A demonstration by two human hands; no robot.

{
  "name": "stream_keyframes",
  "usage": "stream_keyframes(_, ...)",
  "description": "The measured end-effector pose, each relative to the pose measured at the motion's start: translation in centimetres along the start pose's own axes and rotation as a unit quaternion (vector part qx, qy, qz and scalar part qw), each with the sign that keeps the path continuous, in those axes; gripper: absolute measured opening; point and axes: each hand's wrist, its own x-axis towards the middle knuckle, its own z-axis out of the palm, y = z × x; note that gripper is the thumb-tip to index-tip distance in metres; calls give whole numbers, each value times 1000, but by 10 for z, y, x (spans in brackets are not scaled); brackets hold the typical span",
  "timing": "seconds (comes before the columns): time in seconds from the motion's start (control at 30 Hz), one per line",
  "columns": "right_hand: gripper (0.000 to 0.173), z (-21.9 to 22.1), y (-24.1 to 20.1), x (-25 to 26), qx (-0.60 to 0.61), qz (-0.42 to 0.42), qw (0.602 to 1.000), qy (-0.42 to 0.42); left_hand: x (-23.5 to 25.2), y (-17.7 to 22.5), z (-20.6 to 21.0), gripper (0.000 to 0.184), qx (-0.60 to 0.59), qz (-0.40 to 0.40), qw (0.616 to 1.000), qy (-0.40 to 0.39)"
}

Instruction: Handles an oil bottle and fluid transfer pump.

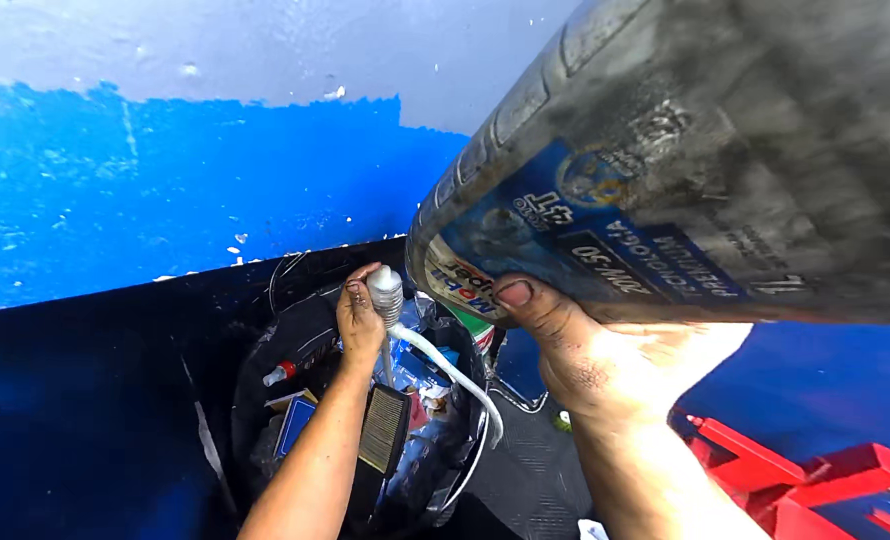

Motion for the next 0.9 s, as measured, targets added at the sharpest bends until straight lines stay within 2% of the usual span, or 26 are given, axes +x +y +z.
stream_keyframes(0.17, 50, 4, 0, 1, 24, 4, 1000, -2, 1, -7, -7, 71, 14, 19, 1000, -17)
stream_keyframes(0.3, 51, 6, 1, 2, 13, -4, 1000, -5, 3, -4, -17, 56, 56, 34, 996, -68)
stream_keyframes(0.43, 55, 6, 2, 0, 17, 14, 1000, -5, -1, -1, -32, 96, 185, -16, 975, -123)
stream_keyframes(0.53, 59, 9, 7, 2, 32, 20, 999, 11, -2, 0, -39, 108, 214, -57, 964, -150)
stream_keyframes(0.63, 60, 12, 9, 3, 43, 11, 999, 15, 1, 4, -43, 99, 224, -85, 961, -141)
stream_keyframes(0.9, 49, 24, 6, 4, 45, -13, 999, -7, 0, 7, -35, 64, 273, -46, 957, -82)
